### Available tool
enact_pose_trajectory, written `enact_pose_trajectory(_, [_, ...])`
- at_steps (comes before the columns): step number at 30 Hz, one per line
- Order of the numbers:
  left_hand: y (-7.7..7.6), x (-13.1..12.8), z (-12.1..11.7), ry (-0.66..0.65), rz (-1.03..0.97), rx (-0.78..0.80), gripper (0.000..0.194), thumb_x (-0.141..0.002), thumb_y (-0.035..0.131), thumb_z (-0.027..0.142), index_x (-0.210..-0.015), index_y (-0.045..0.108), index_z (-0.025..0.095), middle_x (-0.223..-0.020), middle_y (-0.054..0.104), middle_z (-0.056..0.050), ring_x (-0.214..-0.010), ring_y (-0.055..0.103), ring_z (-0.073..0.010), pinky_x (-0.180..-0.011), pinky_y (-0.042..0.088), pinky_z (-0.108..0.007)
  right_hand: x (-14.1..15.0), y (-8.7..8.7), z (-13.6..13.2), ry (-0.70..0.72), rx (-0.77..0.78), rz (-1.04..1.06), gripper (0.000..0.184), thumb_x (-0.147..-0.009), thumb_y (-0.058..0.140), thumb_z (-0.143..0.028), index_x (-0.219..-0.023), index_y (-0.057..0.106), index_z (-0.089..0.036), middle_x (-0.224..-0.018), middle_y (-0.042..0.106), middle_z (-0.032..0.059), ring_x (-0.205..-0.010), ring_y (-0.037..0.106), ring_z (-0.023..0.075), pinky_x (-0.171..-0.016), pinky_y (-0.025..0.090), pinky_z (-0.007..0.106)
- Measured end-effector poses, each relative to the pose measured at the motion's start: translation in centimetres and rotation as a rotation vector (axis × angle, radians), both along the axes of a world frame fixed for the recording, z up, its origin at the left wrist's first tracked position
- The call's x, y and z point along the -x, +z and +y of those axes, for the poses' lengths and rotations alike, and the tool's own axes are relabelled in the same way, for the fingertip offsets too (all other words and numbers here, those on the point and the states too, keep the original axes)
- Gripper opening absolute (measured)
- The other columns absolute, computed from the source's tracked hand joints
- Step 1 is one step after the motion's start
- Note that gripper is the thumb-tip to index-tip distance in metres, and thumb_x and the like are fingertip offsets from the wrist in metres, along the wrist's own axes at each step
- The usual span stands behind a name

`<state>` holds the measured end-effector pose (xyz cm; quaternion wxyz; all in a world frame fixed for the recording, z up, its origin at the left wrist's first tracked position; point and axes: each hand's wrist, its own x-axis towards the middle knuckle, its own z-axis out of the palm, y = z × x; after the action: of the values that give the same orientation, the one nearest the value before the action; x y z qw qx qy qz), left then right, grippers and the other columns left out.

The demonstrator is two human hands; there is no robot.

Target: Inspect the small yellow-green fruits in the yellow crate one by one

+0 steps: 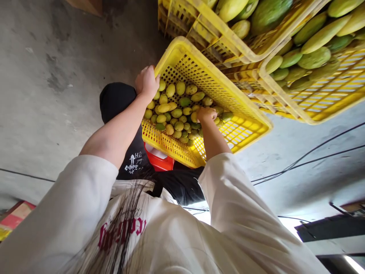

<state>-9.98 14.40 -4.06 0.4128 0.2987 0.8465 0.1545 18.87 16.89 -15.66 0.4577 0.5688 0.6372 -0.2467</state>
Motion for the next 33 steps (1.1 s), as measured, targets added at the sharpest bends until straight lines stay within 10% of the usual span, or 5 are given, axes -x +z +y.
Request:
enact_pose_trajectory(6, [-0.6,0.1,-0.1,-0.075,0.072,0.035,0.017,-0.098,0.071,0.031,-0.115,0.076,0.029,-0.137,0.073,-0.015,-0.143,0.057,-0.0426,-0.123,0.047,-0.053,0.9,1.9,-0.5,0.096,0.177,-0.083,0.064,-0.086,0.090,-0.018,-0.147,0.072,-0.007,-0.134,0.079,0.0258,-0.126,0.079,0.0382,-0.097,0.069,0.044])
enact_pose_trajectory(16, [0.0,0.0,0.0,0.030,-0.016,-0.016,0.024,-0.090,0.076,0.037,-0.114,0.078,0.035,-0.131,0.074,-0.014,-0.150,0.051,-0.0452,-0.124,0.049,-0.056,-2.3,2.8,-1.1,0.176,0.165,0.154,0.118,-0.096,0.085,-0.030,-0.189,0.011,-0.028,-0.178,0.046,0.0242,-0.147,0.066,0.0456,-0.116,0.062,0.059])
enact_pose_trajectory(33, [0.5,-0.1,-0.1,-0.149,0.183,0.126,0.016,-0.108,0.066,0.032,-0.120,0.071,0.024,-0.139,0.073,-0.015,-0.147,0.062,-0.0353,-0.126,0.046,-0.043,1.4,0.1,-0.1,0.212,0.200,0.023,0.083,-0.099,0.080,-0.018,-0.176,0.052,-0.030,-0.157,0.061,0.0314,-0.135,0.074,0.0495,-0.087,0.073,0.058])
